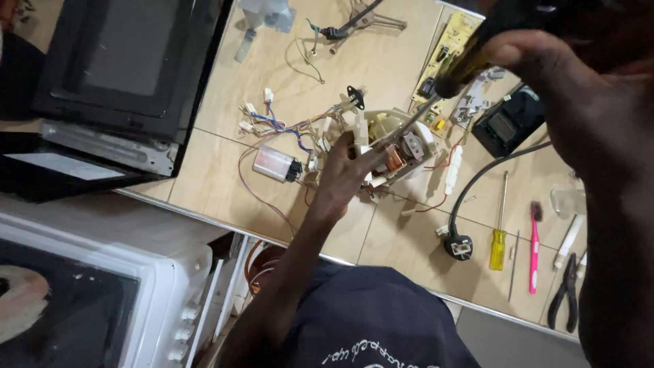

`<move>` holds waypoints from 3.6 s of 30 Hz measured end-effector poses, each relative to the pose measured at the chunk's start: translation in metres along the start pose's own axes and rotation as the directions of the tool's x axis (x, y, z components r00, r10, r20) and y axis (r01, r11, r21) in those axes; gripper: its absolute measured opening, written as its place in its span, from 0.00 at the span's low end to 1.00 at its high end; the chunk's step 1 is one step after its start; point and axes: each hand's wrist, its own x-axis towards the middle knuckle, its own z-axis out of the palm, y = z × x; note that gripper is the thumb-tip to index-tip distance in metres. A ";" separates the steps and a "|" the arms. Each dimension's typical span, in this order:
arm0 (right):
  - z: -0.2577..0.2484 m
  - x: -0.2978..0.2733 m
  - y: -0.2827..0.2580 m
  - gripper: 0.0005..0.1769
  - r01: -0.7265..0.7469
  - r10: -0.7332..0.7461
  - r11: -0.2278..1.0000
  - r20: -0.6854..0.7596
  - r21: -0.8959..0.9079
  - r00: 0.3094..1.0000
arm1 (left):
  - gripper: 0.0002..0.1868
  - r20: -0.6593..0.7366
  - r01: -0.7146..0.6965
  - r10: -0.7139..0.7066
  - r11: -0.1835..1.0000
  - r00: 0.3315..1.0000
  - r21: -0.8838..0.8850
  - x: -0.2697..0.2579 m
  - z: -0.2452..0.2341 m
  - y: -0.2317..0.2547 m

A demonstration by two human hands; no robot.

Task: Disassembling a microwave motor and fan assembly using a screwdriver for inspection and cleaning.

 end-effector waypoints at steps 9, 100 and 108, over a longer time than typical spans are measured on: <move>-0.034 0.020 0.086 0.25 -0.122 0.121 0.992 0.277 -0.014 0.953 | 0.18 0.036 -0.047 0.050 0.996 0.998 -0.073 -0.002 -0.001 0.010; -0.040 -0.170 -0.009 0.21 -0.770 0.843 0.493 0.005 -0.404 0.537 | 0.36 0.069 -0.326 0.332 0.825 0.941 0.461 -0.021 0.018 -0.018; -0.052 -0.175 -0.018 0.29 0.283 0.192 0.300 0.349 -0.911 0.917 | 0.35 0.039 -0.314 0.335 0.830 0.942 0.460 -0.033 0.025 -0.003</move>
